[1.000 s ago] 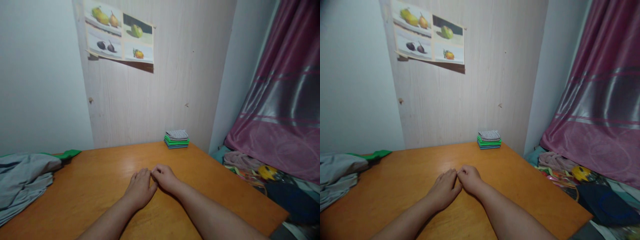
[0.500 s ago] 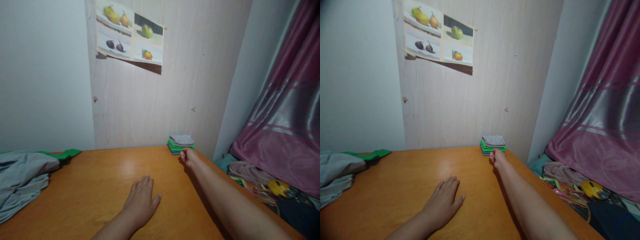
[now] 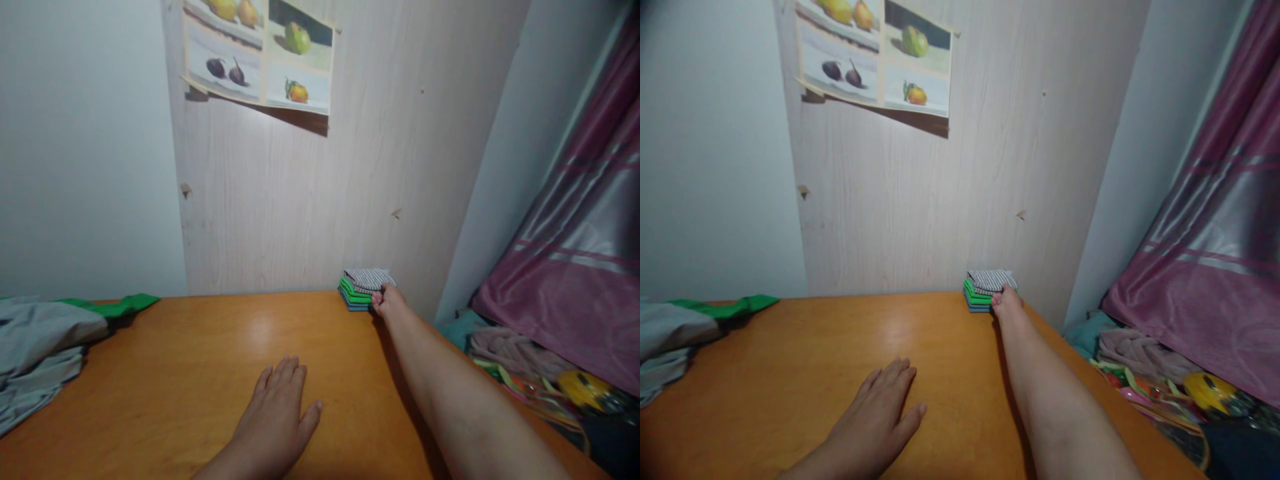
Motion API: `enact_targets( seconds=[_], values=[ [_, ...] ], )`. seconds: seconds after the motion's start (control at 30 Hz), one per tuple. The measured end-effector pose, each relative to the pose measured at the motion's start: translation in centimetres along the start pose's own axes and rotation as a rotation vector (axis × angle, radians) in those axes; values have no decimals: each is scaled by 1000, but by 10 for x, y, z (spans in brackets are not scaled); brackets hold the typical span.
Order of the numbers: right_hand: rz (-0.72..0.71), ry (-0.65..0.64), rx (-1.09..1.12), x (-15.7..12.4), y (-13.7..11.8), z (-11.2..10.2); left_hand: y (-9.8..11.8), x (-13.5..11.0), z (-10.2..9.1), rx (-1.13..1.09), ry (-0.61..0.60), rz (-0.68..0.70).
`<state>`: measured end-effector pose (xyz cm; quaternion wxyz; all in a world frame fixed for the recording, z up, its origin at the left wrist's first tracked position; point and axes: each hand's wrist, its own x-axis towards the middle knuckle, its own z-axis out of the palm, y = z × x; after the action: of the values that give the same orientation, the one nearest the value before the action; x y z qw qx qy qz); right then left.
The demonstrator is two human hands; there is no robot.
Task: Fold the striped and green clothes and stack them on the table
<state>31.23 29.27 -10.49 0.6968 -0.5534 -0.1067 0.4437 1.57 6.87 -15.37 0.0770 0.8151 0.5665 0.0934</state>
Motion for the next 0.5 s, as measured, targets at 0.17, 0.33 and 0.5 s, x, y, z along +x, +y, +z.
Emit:
enact_targets(
  seconds=[0.17, 0.33, 0.5],
  values=[
    [6, 56, -23, 8, 2, 2, -1, 1, 1, 10, -10, -11],
    [-77, 122, -57, 11, 0, 8, 2, -1, -4, -1, -33, -14],
    [-125, 147, -46, 13, -6, 19, 6, -3, -10, -24, -61, -30]
  ],
)
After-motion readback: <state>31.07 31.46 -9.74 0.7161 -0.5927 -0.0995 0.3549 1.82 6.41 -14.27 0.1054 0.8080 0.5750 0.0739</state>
